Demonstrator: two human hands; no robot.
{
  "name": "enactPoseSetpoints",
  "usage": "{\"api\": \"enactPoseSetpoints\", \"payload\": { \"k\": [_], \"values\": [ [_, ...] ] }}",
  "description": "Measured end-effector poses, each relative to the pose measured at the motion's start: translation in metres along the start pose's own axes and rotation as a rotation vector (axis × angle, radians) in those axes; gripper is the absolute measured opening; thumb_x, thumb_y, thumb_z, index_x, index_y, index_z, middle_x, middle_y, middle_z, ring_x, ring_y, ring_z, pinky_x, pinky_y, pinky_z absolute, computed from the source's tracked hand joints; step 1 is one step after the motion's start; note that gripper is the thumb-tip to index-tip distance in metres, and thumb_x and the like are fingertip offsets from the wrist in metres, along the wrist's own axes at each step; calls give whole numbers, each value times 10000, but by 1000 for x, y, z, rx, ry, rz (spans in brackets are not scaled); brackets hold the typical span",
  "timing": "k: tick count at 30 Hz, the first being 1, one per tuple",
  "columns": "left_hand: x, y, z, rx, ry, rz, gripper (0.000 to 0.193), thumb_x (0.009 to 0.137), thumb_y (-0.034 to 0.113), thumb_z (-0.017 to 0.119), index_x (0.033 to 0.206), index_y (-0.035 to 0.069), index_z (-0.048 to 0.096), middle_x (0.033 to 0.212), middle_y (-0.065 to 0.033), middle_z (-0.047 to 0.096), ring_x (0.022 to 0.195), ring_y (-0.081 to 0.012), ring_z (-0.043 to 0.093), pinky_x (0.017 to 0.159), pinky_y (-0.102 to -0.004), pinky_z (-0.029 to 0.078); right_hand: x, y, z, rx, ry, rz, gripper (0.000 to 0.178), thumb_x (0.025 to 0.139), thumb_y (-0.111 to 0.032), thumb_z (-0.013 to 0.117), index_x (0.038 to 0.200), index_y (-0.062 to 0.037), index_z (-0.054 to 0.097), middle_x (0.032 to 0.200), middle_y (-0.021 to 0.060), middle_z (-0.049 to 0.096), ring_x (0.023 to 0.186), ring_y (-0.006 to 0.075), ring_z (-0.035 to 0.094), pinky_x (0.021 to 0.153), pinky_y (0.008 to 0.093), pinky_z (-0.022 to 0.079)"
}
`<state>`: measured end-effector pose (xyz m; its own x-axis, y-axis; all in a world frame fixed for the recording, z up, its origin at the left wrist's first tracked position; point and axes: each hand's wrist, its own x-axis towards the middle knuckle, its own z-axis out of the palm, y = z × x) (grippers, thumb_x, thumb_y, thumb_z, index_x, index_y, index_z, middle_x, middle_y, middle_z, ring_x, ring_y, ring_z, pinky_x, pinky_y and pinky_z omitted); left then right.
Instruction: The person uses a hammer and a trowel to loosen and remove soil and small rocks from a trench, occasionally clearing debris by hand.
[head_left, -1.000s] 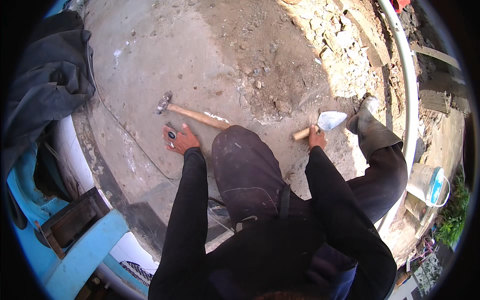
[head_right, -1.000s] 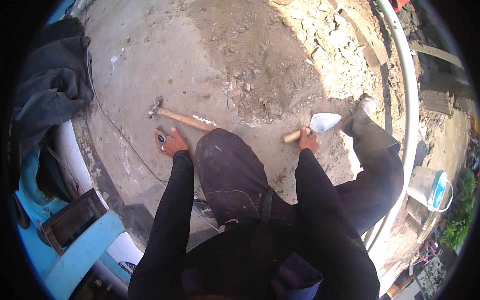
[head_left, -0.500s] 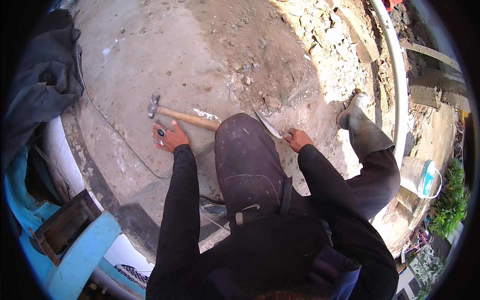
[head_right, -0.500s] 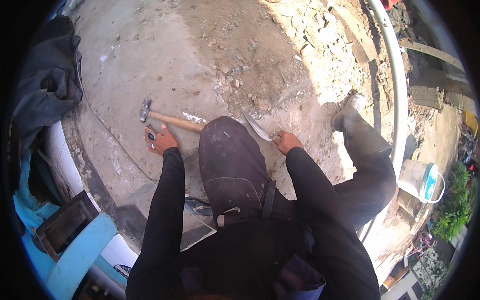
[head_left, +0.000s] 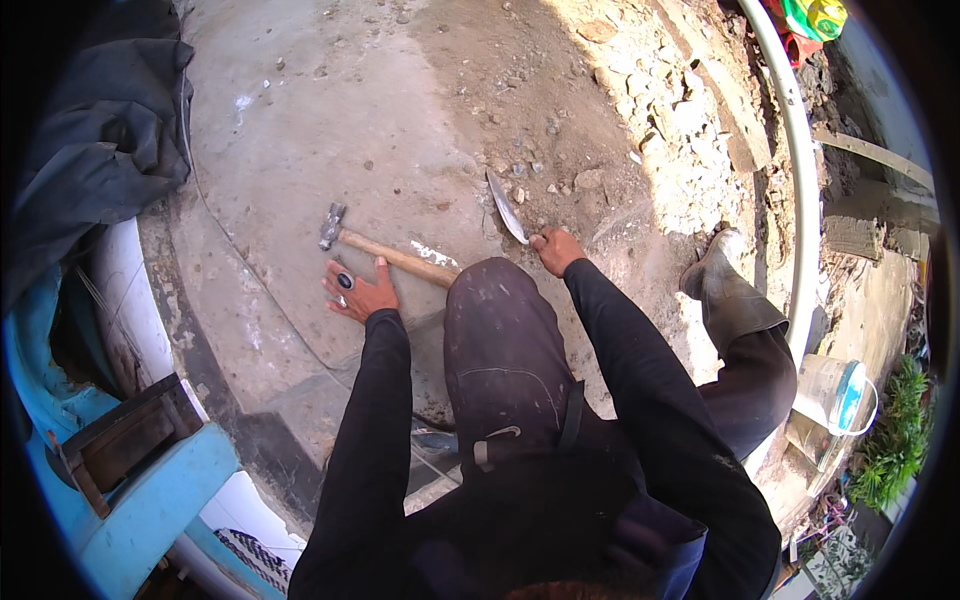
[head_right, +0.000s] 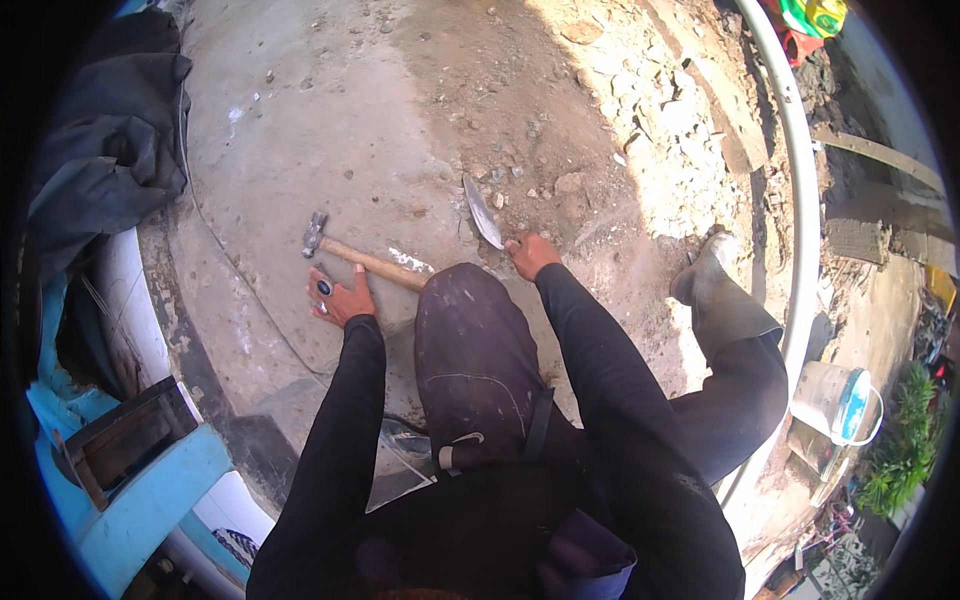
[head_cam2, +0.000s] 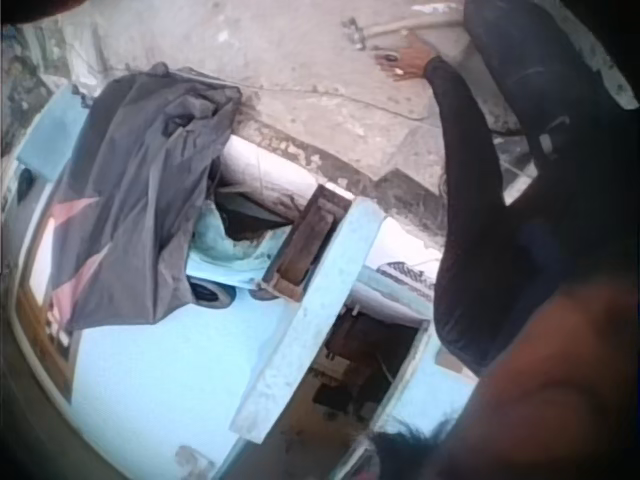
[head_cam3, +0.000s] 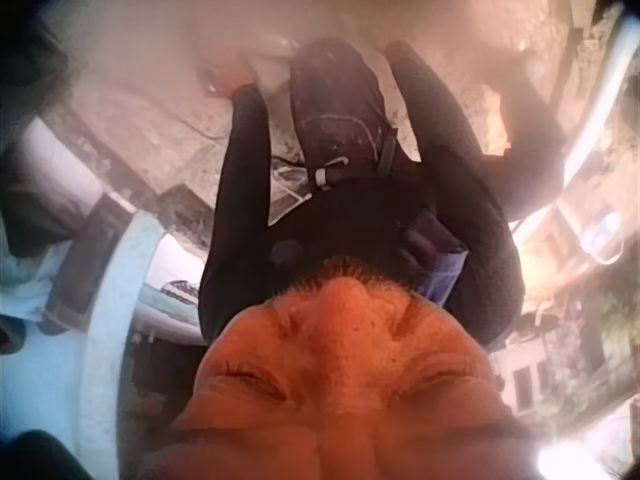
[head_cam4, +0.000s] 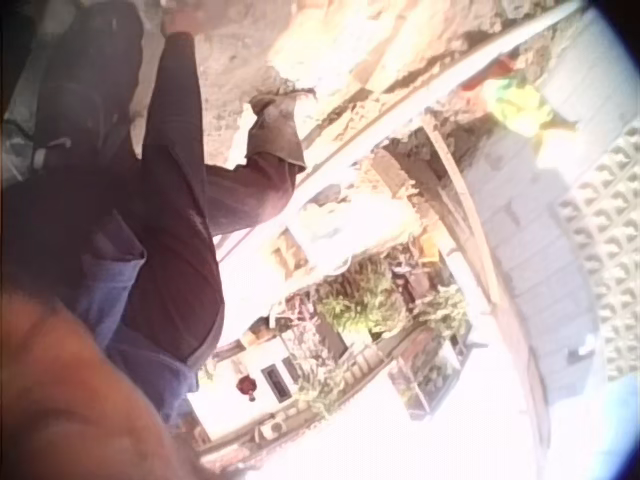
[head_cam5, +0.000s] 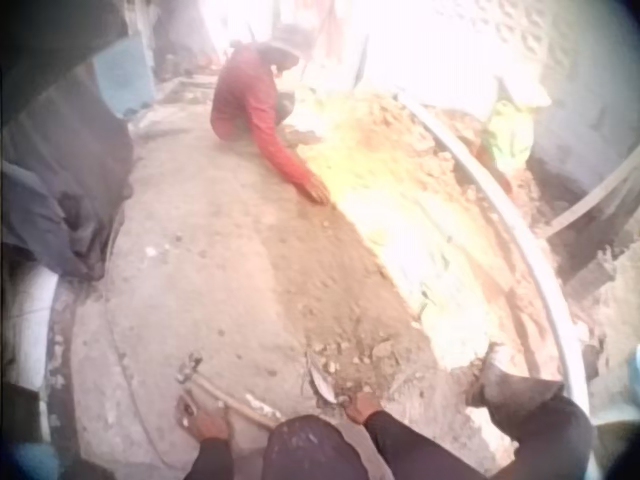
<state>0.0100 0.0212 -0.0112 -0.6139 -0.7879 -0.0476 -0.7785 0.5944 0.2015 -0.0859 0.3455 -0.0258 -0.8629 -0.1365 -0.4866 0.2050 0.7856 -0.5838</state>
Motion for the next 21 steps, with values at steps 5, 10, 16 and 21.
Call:
{"api": "enactPoseSetpoints", "payload": {
  "k": [5,10,16,21],
  "values": [
    [5,0,5,0,11,27,965,812,574,585,1489,39,155,1534,-119,224,1436,-317,117,1141,-553,30,53,47,-39,-103,192,163,452,936,-399,477,1006,27,606,917,294,629,932,455,597,790,505,458],
    [-4,-8,-1,-8,7,-16,978,799,567,605,1490,41,157,1534,-120,224,1437,-319,112,1140,-553,29,8,-11,-70,-46,90,-8,488,933,-411,474,941,61,599,904,310,621,910,475,589,785,500,449],
    [8,5,6,-13,-1,44,980,800,548,615,1490,35,145,1546,-117,192,1441,-314,93,1140,-552,27,53,21,4,-193,-168,70,451,930,-413,467,994,4,624,930,262,645,915,425,614,811,485,462],
    [0,-5,4,12,16,-2,958,801,541,634,1479,29,191,1531,-127,222,1435,-307,114,1138,-545,58,63,54,-96,-442,37,116,460,934,-397,459,1000,21,638,961,260,648,932,412,618,843,478,466]
  ]
}}
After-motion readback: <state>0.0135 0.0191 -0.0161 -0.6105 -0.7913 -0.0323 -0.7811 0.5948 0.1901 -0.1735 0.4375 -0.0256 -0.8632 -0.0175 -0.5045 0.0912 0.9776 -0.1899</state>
